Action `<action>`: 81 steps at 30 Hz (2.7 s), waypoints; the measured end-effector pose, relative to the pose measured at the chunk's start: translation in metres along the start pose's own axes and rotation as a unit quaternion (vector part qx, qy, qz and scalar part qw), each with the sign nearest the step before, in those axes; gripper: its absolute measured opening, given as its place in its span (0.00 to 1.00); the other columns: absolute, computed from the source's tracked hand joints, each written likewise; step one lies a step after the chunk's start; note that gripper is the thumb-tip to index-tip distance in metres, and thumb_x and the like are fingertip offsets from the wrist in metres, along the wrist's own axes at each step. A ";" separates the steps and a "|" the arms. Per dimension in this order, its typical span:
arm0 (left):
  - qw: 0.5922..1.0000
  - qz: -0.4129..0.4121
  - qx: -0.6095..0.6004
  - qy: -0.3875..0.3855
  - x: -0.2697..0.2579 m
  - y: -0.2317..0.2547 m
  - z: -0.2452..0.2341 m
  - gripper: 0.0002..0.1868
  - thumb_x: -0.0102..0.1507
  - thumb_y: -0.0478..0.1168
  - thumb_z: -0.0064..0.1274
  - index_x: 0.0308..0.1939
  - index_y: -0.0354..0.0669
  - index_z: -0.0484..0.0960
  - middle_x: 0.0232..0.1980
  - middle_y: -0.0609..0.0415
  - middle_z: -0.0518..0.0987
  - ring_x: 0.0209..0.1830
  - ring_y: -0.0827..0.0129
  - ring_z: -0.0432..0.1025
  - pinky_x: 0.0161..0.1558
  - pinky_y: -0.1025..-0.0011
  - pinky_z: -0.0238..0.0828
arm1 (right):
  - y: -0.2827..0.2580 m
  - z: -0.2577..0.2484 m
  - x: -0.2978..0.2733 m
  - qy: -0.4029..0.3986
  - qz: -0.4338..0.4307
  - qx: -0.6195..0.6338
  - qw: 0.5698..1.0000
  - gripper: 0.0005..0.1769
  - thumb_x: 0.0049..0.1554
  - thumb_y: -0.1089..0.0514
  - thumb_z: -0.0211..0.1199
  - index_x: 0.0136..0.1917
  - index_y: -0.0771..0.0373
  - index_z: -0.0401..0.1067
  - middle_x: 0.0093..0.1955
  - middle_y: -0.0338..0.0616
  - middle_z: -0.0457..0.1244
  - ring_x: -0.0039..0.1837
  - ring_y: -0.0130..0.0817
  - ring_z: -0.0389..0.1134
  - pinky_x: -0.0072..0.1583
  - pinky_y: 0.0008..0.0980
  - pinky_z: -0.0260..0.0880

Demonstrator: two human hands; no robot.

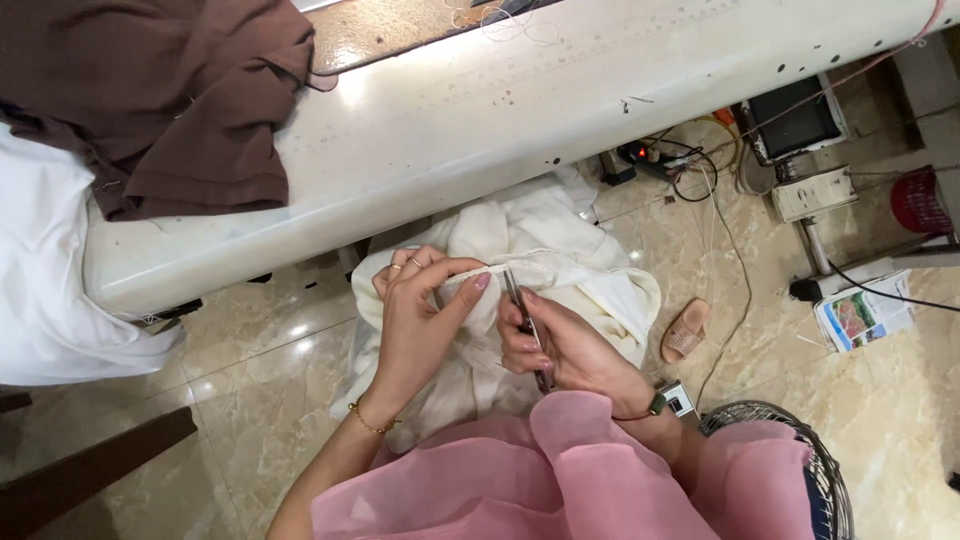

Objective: Hand-sewing and machine-sewing a white fabric dress.

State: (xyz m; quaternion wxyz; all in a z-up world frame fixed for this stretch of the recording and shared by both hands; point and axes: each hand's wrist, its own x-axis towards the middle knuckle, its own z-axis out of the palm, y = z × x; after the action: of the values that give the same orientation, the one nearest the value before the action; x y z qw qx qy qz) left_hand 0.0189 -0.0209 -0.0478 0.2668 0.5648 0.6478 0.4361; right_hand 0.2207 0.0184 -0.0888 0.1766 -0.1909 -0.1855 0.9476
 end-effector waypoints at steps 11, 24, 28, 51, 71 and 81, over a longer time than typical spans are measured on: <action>1.000 0.019 0.013 -0.018 -0.003 0.006 -0.003 0.08 0.61 0.45 0.63 0.41 0.49 0.89 0.33 0.61 0.73 0.43 0.71 0.64 0.53 0.64 0.46 | -0.002 0.000 0.011 0.040 -0.026 -0.014 0.999 0.22 0.71 0.40 0.44 0.44 0.58 0.61 0.28 0.31 0.50 0.28 0.21 0.44 0.37 0.24 0.47; 0.999 0.023 0.015 -0.017 -0.003 0.005 -0.002 0.09 0.61 0.45 0.63 0.42 0.49 0.89 0.35 0.62 0.75 0.44 0.70 0.65 0.55 0.64 0.46 | 0.014 -0.008 0.020 0.112 -0.186 -0.173 0.961 0.23 0.73 0.45 0.43 0.41 0.61 0.59 0.28 0.31 0.46 0.30 0.22 0.42 0.34 0.26 0.42; 1.000 0.020 0.012 -0.015 -0.001 0.003 -0.004 0.09 0.61 0.45 0.63 0.43 0.49 0.89 0.36 0.61 0.75 0.45 0.69 0.65 0.56 0.64 0.46 | -0.009 -0.008 0.012 0.087 -0.180 -0.183 0.963 0.21 0.74 0.48 0.44 0.46 0.64 0.63 0.31 0.32 0.51 0.32 0.20 0.49 0.34 0.22 0.47; 0.889 0.330 0.289 0.129 -0.040 -0.033 0.060 0.23 0.67 0.48 0.65 0.62 0.64 0.73 0.72 0.57 0.62 0.78 0.60 0.55 0.78 0.42 0.48 | -0.139 0.020 0.068 0.146 -0.481 -0.792 0.346 0.15 0.64 0.68 0.67 0.63 0.56 0.78 0.56 0.43 0.67 0.58 0.40 0.64 0.64 0.42 0.59; 0.964 -0.043 -0.258 -0.040 0.008 0.007 0.033 0.09 0.65 0.41 0.58 0.47 0.41 0.85 0.42 0.58 0.85 0.43 0.73 0.77 0.51 0.70 0.70 | -0.058 0.005 -0.004 0.159 -0.299 -0.558 0.758 0.14 0.58 0.69 0.65 0.58 0.66 0.74 0.53 0.40 0.70 0.55 0.26 0.71 0.58 0.28 0.72; 0.992 0.052 -0.083 -0.076 0.015 0.018 0.019 0.08 0.62 0.45 0.63 0.38 0.47 0.88 0.35 0.62 0.85 0.35 0.74 0.72 0.54 0.68 0.54 | -0.082 0.030 -0.013 0.129 -0.279 -0.639 0.705 0.12 0.56 0.69 0.67 0.54 0.65 0.78 0.50 0.42 0.70 0.53 0.30 0.71 0.56 0.29 0.70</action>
State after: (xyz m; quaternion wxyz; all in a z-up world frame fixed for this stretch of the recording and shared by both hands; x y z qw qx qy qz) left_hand 0.0406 -0.0016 -0.0389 0.3382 0.6046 0.5573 0.4577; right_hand 0.2404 0.0764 -0.0247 0.2910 -0.3174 -0.7673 0.4753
